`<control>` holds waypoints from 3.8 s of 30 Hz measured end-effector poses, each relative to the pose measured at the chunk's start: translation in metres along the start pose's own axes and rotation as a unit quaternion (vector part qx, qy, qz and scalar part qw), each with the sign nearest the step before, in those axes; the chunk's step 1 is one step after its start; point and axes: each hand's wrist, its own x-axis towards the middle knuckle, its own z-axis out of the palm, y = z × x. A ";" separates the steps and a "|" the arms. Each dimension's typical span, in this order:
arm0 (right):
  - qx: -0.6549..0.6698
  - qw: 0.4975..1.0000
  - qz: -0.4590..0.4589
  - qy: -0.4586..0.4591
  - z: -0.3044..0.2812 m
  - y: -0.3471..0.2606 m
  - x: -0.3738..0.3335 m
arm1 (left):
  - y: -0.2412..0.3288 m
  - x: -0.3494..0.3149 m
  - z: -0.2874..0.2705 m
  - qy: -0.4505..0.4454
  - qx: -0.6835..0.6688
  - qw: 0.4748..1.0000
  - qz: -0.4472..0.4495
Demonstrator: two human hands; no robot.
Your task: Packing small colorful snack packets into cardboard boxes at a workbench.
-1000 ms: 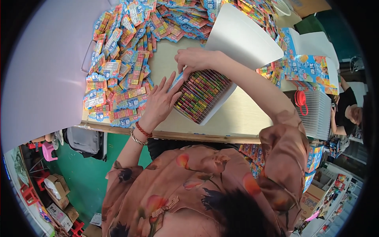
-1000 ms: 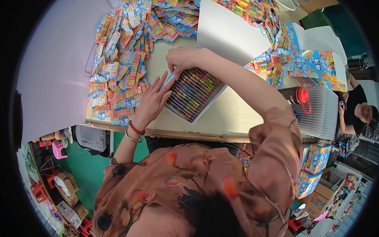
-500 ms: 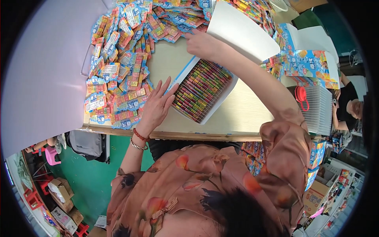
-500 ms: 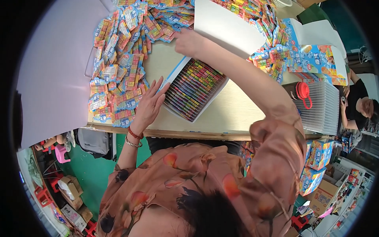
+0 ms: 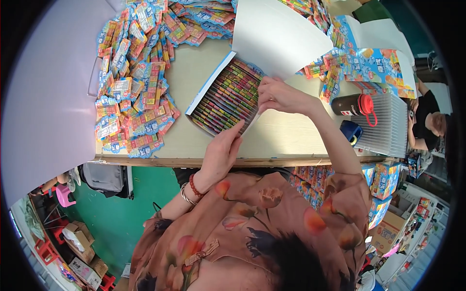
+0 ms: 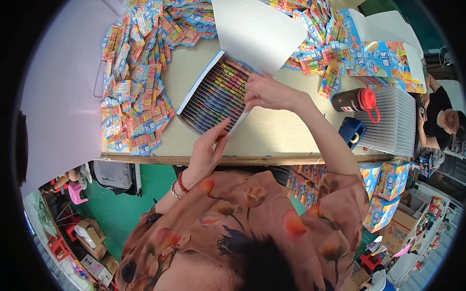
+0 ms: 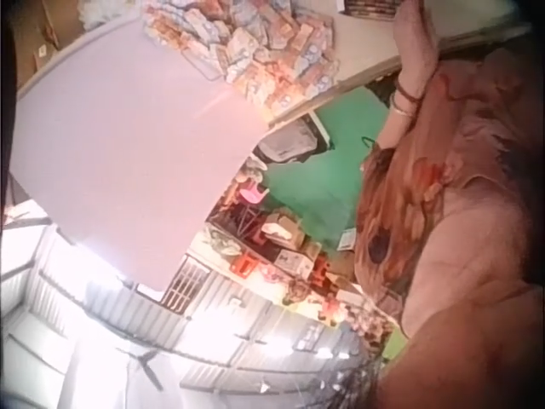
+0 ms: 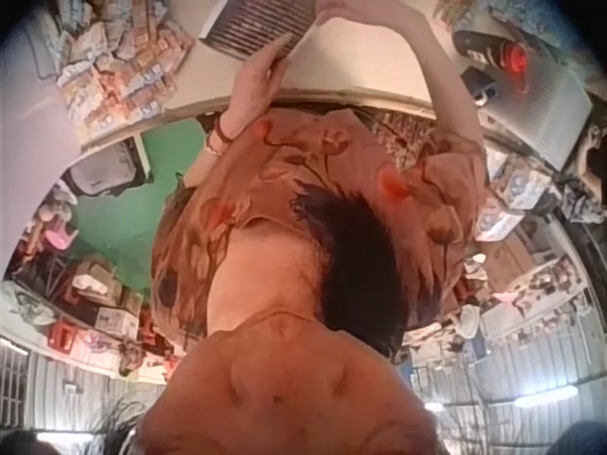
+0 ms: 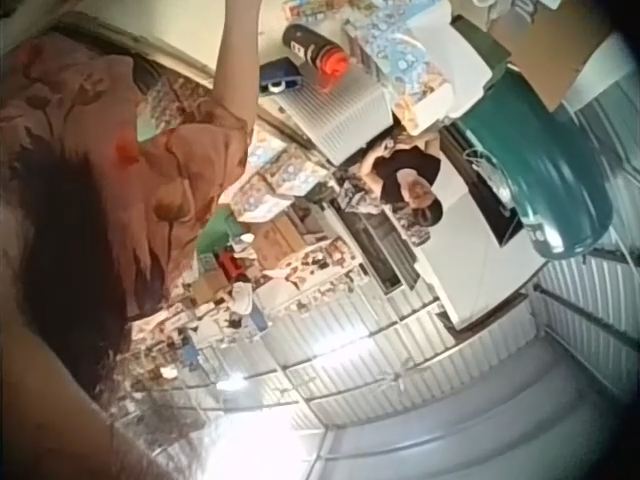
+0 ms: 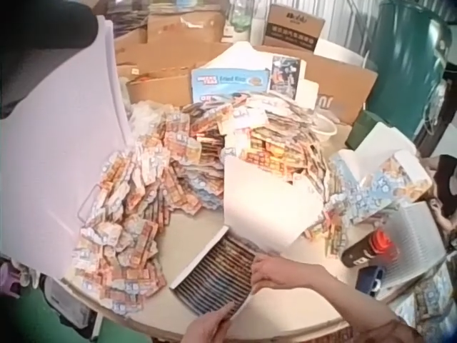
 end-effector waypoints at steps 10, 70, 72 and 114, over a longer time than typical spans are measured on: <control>-0.156 0.862 0.136 0.462 0.075 -0.032 -0.016 | 0.001 -0.008 0.005 0.038 0.373 0.918 0.125; 0.297 0.864 0.172 0.368 0.083 -0.061 -0.071 | -0.013 0.056 -0.063 -0.171 -0.048 0.984 -0.019; 0.235 0.879 0.154 0.385 0.086 -0.061 -0.070 | -0.011 0.051 -0.062 -0.161 -0.018 0.986 -0.026; -0.024 0.810 0.105 0.577 0.160 -0.043 -0.058 | -0.056 0.065 -0.020 -0.085 0.303 0.845 0.432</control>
